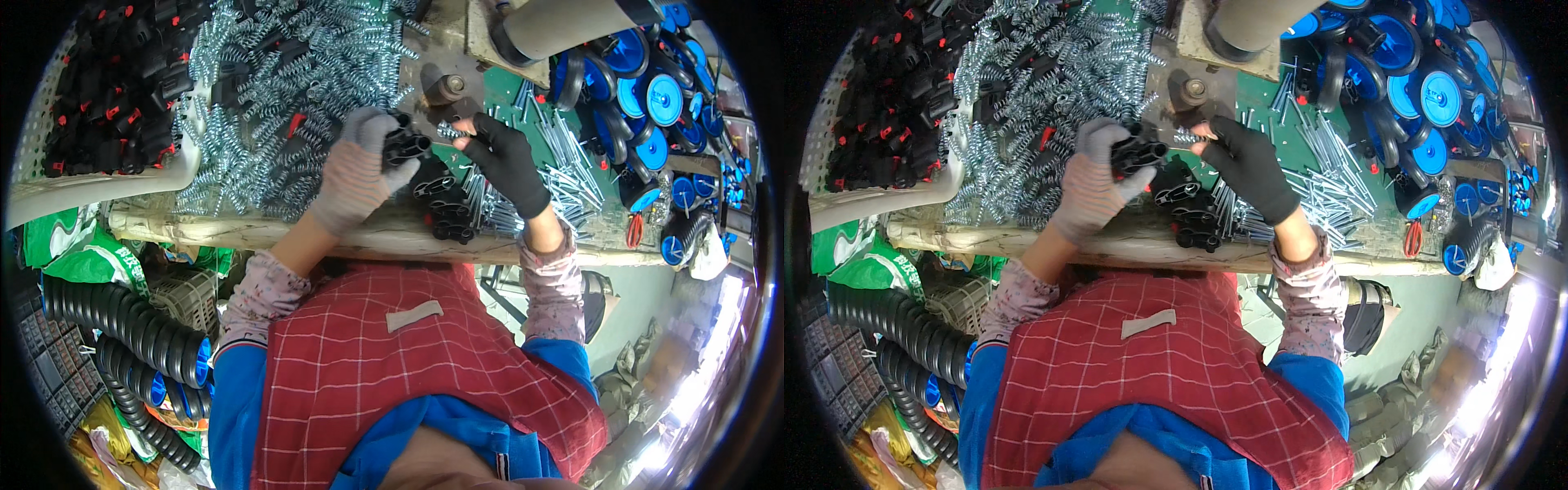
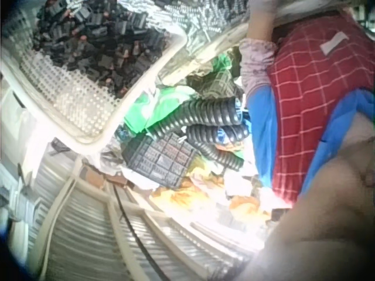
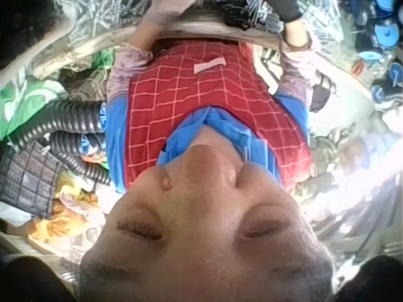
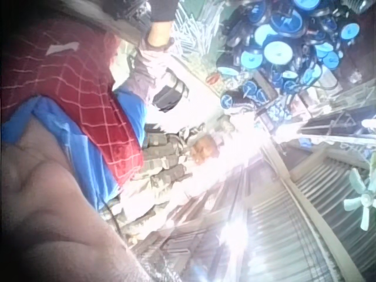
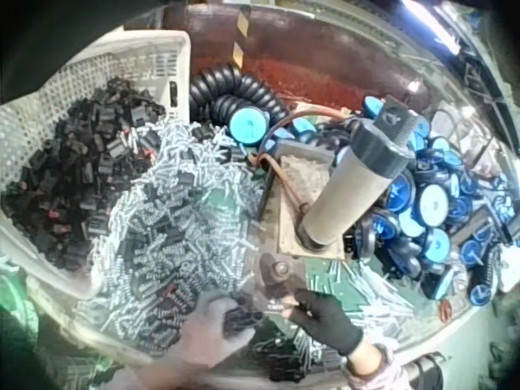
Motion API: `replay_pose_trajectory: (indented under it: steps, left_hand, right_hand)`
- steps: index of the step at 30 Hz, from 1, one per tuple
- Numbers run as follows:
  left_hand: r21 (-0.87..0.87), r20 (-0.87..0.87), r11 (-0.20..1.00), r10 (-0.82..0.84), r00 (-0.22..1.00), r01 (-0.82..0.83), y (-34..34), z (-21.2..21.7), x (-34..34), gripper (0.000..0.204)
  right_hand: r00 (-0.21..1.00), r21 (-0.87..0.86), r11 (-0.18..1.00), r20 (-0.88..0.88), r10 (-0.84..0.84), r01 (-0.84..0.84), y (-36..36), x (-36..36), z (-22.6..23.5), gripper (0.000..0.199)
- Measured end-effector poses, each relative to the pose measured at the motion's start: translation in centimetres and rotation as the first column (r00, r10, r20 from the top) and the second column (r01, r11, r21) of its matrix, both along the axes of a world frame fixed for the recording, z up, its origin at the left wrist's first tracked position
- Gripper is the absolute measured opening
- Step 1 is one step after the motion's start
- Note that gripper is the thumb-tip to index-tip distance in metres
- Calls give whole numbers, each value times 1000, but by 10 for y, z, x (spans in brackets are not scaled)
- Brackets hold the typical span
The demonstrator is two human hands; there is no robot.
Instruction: The person repeatedly picks up a black plastic housing with a blue cap, inserts a metal spring, and uses a metal rod to press the spring into place. They then place the assembled unit into a white basket. This process is repeated continuously throughout the clip.
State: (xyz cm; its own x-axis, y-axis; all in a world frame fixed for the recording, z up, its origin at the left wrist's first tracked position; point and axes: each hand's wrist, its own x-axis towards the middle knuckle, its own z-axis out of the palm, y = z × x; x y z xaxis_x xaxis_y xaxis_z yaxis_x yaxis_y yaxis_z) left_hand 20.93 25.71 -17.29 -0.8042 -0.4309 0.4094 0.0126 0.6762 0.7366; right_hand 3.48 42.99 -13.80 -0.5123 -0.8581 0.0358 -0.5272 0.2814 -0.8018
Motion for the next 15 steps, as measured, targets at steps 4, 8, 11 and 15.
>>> replay_pose_trajectory:
  steps: [4, 8, 11, 15]
  left_hand:
    - [-180, 108, 965, -173, 979, 191, 11, -17, -10, 56]
    - [-217, 127, 942, -234, 964, 257, 9, -6, -3, 55]
    - [-53, 7, 971, -235, 972, 235, 10, 4, 1, 55]
    - [292, -34, 832, -484, 875, 472, 23, 35, 18, 29]
  right_hand:
    - [979, 70, 992, 169, -112, 101, 20, 3, 8, 24]
    - [949, -14, 990, 287, -131, 141, 32, 3, -1, 21]
    - [912, 25, 999, 408, -41, 34, 32, 15, 16, 19]
    - [692, 119, 969, 719, 67, -218, 30, 39, 42, 20]
